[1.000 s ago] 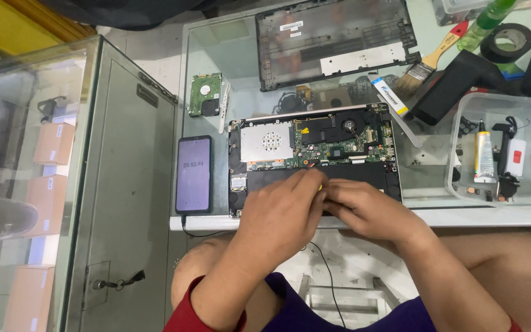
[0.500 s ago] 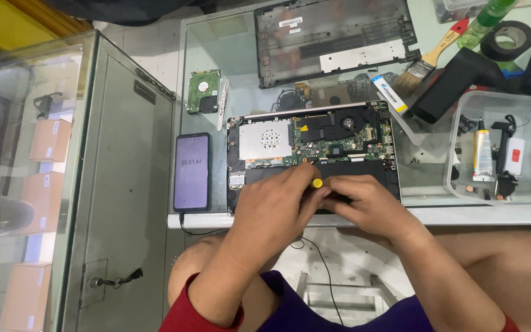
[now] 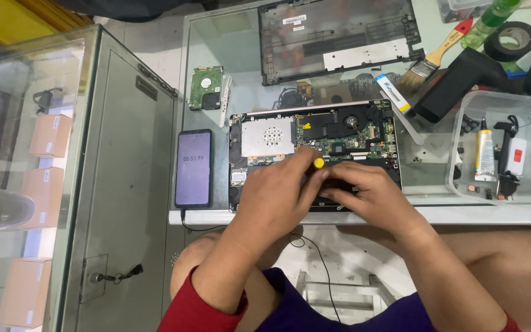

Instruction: The person unscrews the back cover of a laptop, removes the hard drive, and then unscrews and removes the internal battery.

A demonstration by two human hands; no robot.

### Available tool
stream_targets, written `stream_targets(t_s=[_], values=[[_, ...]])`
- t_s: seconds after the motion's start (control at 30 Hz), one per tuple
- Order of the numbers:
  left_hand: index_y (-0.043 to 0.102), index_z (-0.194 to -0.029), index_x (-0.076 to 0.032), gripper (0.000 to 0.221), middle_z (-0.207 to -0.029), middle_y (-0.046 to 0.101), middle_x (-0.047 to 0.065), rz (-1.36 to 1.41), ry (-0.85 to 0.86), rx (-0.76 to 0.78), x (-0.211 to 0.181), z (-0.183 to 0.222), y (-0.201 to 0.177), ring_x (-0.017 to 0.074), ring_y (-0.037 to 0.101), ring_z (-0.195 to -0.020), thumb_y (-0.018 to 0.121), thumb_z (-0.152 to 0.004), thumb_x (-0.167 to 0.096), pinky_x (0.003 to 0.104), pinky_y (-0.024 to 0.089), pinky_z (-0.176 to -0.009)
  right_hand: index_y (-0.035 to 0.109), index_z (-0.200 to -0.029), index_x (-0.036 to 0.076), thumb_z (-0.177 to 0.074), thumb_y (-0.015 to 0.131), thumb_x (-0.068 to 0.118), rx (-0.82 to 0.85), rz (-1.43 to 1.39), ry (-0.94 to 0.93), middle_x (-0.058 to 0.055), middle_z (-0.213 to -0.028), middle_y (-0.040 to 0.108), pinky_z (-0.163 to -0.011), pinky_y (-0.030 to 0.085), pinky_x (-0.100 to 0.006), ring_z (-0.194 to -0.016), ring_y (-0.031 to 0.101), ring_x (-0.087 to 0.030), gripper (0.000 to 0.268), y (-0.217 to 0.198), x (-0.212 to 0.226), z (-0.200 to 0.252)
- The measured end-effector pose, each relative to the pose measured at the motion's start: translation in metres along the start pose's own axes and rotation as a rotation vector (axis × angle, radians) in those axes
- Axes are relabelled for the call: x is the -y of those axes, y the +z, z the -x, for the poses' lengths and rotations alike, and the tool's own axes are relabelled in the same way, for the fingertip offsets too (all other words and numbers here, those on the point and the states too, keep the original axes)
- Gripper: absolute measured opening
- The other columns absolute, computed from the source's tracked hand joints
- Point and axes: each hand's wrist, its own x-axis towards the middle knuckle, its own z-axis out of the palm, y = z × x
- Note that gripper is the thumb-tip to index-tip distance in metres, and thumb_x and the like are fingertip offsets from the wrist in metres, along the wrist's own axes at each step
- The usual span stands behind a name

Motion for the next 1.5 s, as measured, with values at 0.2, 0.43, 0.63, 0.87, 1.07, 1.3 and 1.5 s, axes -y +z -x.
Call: stream_targets(t_s=[0.2, 0.43, 0.63, 0.87, 1.07, 1.3, 1.5], values=[[0.069, -0.11, -0.006, 0.019, -0.076, 0.075, 0.017, 0.133, -0.036, -0.134, -0.002, 0.004, -0.016, 0.0296, 0.073, -0.058, 0.064, -0.096, -0.016, 0.037, 0.056, -0.052, 0.073, -0.109, -0.004, -0.076, 0.083, -0.001, 0.028, 0.179, 0.029, -0.021, -0.1, 0.079, -0.086, 0.057, -0.053, -0.098, 0.074, -0.043, 0.034, -0.008, 0.023, -0.005], [0.069, -0.112, -0.007, 0.019, -0.077, 0.076, 0.018, 0.171, 0.007, -0.131, 0.0, 0.007, -0.015, 0.0317, 0.074, -0.06, 0.066, -0.095, -0.016, 0.039, 0.057, -0.051, 0.078, -0.097, 0.006, -0.086, 0.078, 0.004, -0.032, 0.187, 0.034, -0.011, -0.086, 0.08, -0.078, 0.058, -0.043, -0.086, 0.076, -0.033, 0.011, 0.001, 0.008, -0.001], [0.07, -0.109, -0.008, 0.016, -0.069, 0.072, 0.016, 0.139, 0.003, -0.19, 0.0, 0.005, -0.013, 0.0339, 0.072, -0.057, 0.066, -0.095, -0.013, 0.04, 0.055, -0.05, 0.078, -0.097, 0.006, -0.09, 0.075, 0.001, -0.131, 0.206, -0.036, -0.01, -0.086, 0.079, -0.078, 0.059, -0.042, -0.084, 0.075, -0.033, 0.009, -0.015, 0.004, 0.002], [0.067, -0.108, -0.01, 0.012, -0.07, 0.071, 0.013, 0.182, -0.048, -0.349, 0.019, 0.018, -0.015, 0.0276, 0.068, -0.056, 0.063, -0.1, -0.017, 0.035, 0.053, -0.05, 0.078, -0.1, 0.008, -0.09, 0.075, 0.004, -0.079, 0.418, 0.0, -0.009, -0.092, 0.078, -0.085, 0.056, -0.042, -0.092, 0.073, -0.032, 0.011, -0.017, 0.007, 0.004], [0.067, -0.106, -0.007, 0.011, -0.076, 0.073, 0.016, 0.209, -0.052, -0.4, 0.023, 0.021, -0.021, 0.0289, 0.072, -0.061, 0.064, -0.099, -0.016, 0.035, 0.054, -0.05, 0.078, -0.103, 0.009, -0.091, 0.074, 0.01, 0.062, 0.596, 0.018, -0.008, -0.093, 0.074, -0.085, 0.056, -0.038, -0.093, 0.07, -0.027, 0.013, 0.017, 0.004, 0.003], [0.067, -0.106, -0.007, 0.011, -0.08, 0.075, 0.015, 0.174, -0.072, -0.4, 0.027, 0.024, -0.029, 0.0319, 0.073, -0.065, 0.066, -0.099, -0.016, 0.038, 0.053, -0.051, 0.07, -0.104, 0.009, -0.099, 0.065, 0.018, 0.128, 0.73, -0.004, -0.009, -0.098, 0.068, -0.088, 0.054, -0.035, -0.1, 0.065, -0.026, 0.012, 0.027, -0.02, 0.006], [0.068, -0.104, -0.006, 0.013, -0.079, 0.076, 0.017, 0.177, -0.138, -0.376, 0.031, 0.037, -0.036, 0.0307, 0.074, -0.065, 0.064, -0.1, -0.018, 0.037, 0.054, -0.052, 0.072, -0.103, 0.013, -0.1, 0.066, 0.026, 0.095, 1.023, 0.206, -0.006, -0.096, 0.069, -0.09, 0.048, -0.04, -0.104, 0.065, -0.027, 0.014, -0.062, 0.003, 0.005]])
